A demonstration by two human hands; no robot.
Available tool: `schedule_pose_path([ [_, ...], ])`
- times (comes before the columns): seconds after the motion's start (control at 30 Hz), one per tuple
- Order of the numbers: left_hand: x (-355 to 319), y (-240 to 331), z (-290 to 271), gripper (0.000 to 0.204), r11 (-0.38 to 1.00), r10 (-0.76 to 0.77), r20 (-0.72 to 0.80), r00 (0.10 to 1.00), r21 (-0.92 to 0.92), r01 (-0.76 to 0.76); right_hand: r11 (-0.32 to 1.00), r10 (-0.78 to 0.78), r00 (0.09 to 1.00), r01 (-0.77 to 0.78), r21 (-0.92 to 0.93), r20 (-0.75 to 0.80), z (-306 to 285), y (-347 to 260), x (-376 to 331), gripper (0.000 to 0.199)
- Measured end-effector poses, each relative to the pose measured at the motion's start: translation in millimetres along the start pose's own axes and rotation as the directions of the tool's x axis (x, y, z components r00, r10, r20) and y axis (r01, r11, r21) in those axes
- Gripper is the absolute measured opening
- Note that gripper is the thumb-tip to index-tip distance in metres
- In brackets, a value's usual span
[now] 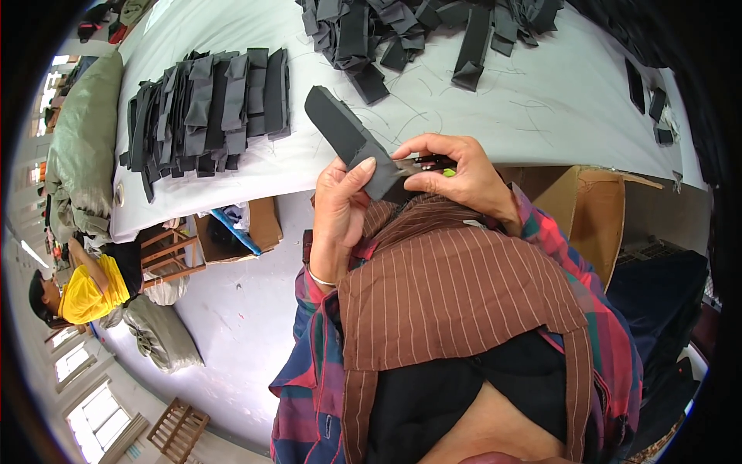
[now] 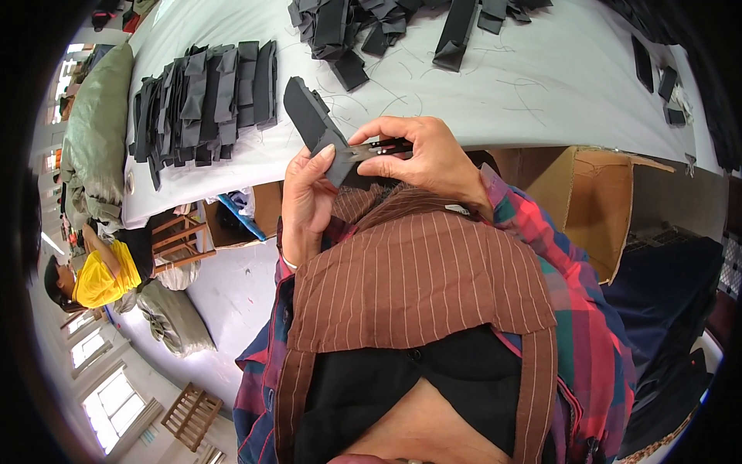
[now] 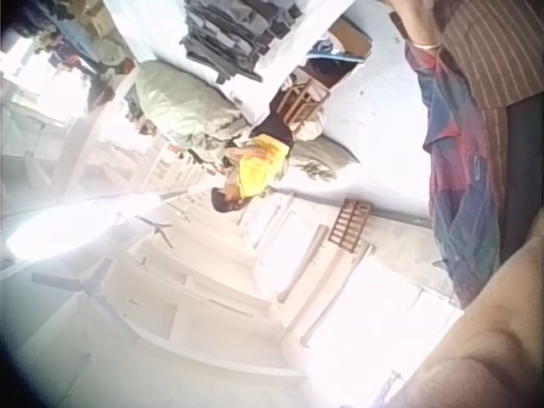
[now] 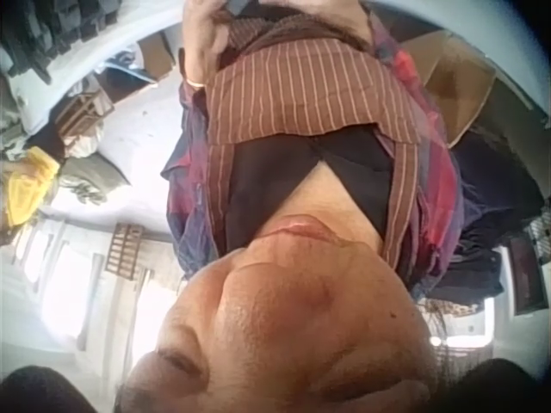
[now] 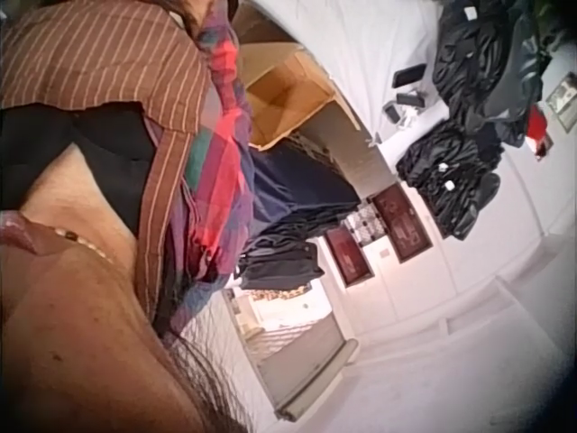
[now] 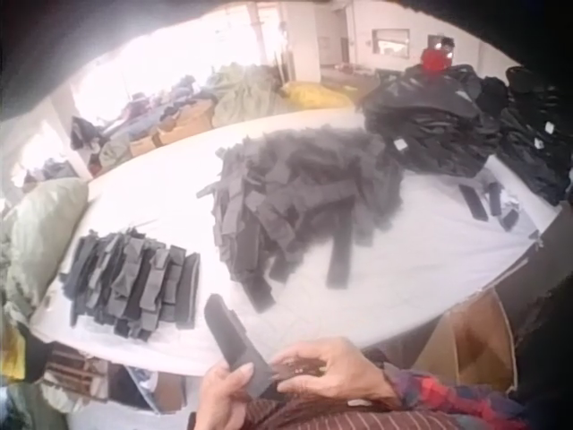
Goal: Trimming excess threads from black fabric strips using snips.
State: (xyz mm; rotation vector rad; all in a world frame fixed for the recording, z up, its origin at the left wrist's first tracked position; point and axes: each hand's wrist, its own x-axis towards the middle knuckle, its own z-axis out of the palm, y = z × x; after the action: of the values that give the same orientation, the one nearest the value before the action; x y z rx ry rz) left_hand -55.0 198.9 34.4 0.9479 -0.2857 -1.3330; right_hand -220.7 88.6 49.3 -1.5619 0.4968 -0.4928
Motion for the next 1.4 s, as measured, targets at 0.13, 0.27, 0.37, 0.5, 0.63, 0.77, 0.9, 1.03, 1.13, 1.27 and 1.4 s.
schedule_pose_path([
  [0.13, 0.1, 0.5, 1.1, 0.025, 1.000, 0.007, -0.006, 1.000, 0.013, -0.007, 0.996, 0.066, 0.998, -0.066, 0.052, 0.011, -0.9, 5.1, 0.9, 0.018],
  [0.27, 0.5, -0.3, 7.6, 0.023, 1.000, 0.003, -0.043, 0.999, 0.010, -0.002, 0.999, -0.026, 1.000, 0.026, -0.031, 0.007, 1.3, 1.3, 1.9, 0.010],
  [0.37, -2.9, 4.3, 5.6, 0.020, 0.988, 0.005, -0.067, 0.998, 0.155, 0.006, 0.999, -0.048, 0.999, 0.047, -0.025, -0.023, 0.8, 1.0, 2.0, 0.006],
  [0.5, -9.0, 15.7, 7.0, 0.030, 0.799, 0.138, -0.024, 0.990, 0.593, -0.097, 0.993, 0.082, 0.997, -0.081, 0.090, -0.003, -0.8, -5.6, 1.6, 0.006],
  [0.63, -11.9, 21.1, 3.9, 0.041, 0.528, 0.155, -0.092, 0.984, 0.849, -0.003, 0.974, 0.132, 0.991, -0.128, 0.186, -0.008, 2.0, -0.4, 3.8, 0.008],
  [0.77, -13.3, 17.6, 5.9, 0.035, 0.473, 0.249, -0.055, 0.967, 0.878, -0.071, 0.920, 0.140, 0.990, -0.126, 0.370, -0.010, 5.2, 5.5, 7.8, 0.008],
  [0.9, -5.6, 7.8, 7.4, 0.034, 0.506, 0.475, -0.015, 0.880, 0.822, -0.260, 0.822, 0.228, 0.974, -0.204, 0.532, 0.021, 7.7, 3.8, 10.0, 0.009],
  [1.03, 2.3, 14.0, 22.3, 0.063, 0.014, 0.537, 0.505, 0.676, 0.796, -0.605, 0.781, 0.248, 0.968, -0.221, 0.584, 0.035, 9.5, -3.1, 12.1, 0.012],
  [1.13, 2.9, 5.5, 15.1, 0.061, 0.497, 0.426, 0.290, 0.857, 0.716, -0.489, 0.816, 0.203, 0.979, -0.180, 0.550, 0.019, 8.7, -4.6, 12.5, 0.013],
  [1.27, -3.6, 13.2, 33.8, 0.042, 0.827, 0.347, 0.138, 0.928, 0.420, -0.372, 0.876, 0.155, 0.988, -0.132, 0.464, -0.011, 3.6, -6.7, 15.2, 0.012],
  [1.4, 2.2, 11.5, 14.7, 0.028, 0.875, 0.157, 0.167, 0.973, 0.433, -0.215, 0.770, 0.209, 0.975, -0.209, 0.604, 0.071, -5.7, -8.4, 17.0, 0.014],
])
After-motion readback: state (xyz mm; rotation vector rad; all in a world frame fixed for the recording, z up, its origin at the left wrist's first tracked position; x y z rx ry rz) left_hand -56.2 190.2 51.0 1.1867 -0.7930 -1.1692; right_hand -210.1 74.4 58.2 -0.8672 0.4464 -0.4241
